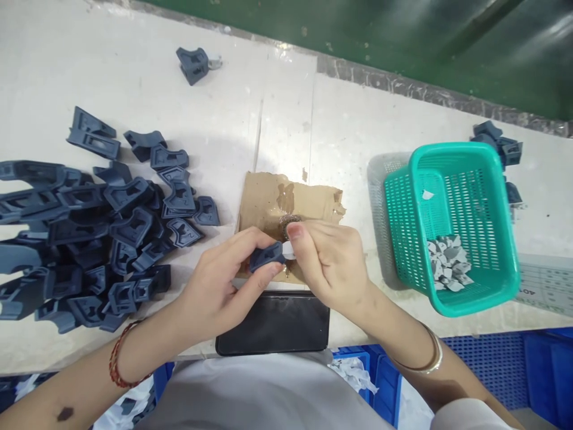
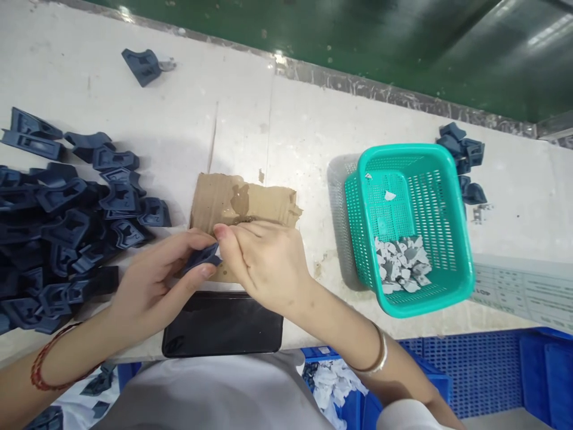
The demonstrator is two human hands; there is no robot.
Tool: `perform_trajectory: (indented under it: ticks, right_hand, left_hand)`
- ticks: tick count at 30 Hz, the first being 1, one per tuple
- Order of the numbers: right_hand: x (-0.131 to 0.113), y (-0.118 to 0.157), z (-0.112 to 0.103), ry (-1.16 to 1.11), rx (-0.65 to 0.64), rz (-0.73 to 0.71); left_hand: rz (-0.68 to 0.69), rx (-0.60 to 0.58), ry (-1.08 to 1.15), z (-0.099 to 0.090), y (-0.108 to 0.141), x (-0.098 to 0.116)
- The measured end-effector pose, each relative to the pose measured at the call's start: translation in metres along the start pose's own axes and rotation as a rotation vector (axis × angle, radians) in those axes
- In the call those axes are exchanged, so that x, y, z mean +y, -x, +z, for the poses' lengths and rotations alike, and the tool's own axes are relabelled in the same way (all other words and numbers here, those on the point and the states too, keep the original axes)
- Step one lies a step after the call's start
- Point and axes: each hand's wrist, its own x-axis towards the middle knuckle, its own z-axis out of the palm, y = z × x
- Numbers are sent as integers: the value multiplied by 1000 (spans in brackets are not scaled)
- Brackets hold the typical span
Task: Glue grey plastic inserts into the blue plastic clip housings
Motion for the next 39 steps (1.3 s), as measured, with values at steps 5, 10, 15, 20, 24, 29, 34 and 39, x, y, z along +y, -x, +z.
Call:
perform_trajectory:
  ticks: [5, 10, 15, 20, 24, 29, 34, 39]
  right_hand:
    - [-2, 3, 4, 107, 8, -8]
    - [-16, 2, -24, 87, -89, 112]
    - [-11, 30, -99, 277, 134, 403]
    - [45, 79, -145, 526, -17, 693]
    - [69, 91, -143, 350, -44, 732]
    - [65, 88, -138, 217, 19, 660]
    - [55, 88, -136, -33, 219, 709]
    - [41, 81, -129, -382, 441, 658]
  left_hand:
    - [8, 12, -38, -2, 3, -4]
    - [-33, 36, -71, -2, 2, 3]
    - [-239, 85, -78, -18, -5, 24]
    - [-140, 8, -538, -59, -35, 36]
    - [-137, 40, -816, -84, -85, 29]
    - [-243, 47, -906, -95, -139, 0]
    - [-179, 87, -887, -100, -128, -7]
    - [-183, -145, -1015, -119, -89, -5]
